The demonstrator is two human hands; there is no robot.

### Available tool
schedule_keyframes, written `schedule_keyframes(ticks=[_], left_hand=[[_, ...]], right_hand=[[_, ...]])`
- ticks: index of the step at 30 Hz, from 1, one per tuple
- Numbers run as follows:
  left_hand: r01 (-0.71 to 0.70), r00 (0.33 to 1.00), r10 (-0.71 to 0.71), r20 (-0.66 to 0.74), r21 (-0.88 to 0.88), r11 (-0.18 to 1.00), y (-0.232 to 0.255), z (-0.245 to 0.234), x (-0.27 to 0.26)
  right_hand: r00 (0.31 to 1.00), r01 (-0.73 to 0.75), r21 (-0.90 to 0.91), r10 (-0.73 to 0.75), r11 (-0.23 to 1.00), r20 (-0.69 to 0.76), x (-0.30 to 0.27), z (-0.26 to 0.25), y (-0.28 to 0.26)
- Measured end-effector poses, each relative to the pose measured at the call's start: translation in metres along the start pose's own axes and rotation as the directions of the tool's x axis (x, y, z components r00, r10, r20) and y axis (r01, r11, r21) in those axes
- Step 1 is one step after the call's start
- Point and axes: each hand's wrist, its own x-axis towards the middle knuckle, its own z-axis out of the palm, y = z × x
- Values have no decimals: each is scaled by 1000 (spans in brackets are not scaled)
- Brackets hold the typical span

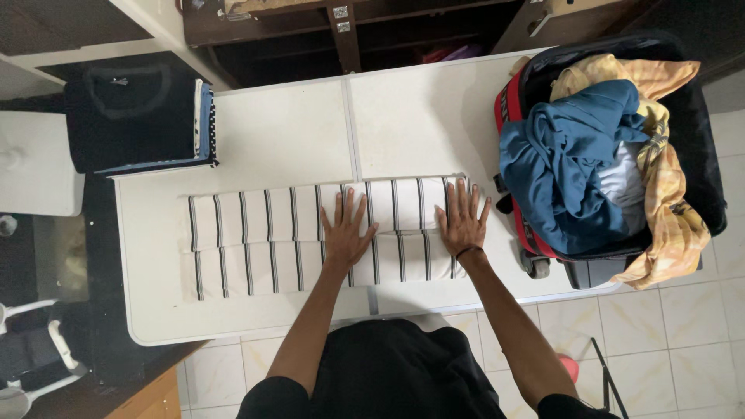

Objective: The person folds a striped shirt by hand on a table and then stacks it with other shirts.

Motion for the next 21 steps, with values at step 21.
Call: schedule_keyframes(ticks=[21], left_hand=[[331, 943, -332, 20, 56, 942, -139, -42, -114]], right_hand=[[904, 399, 242, -423, 884, 55, -18, 11, -249]])
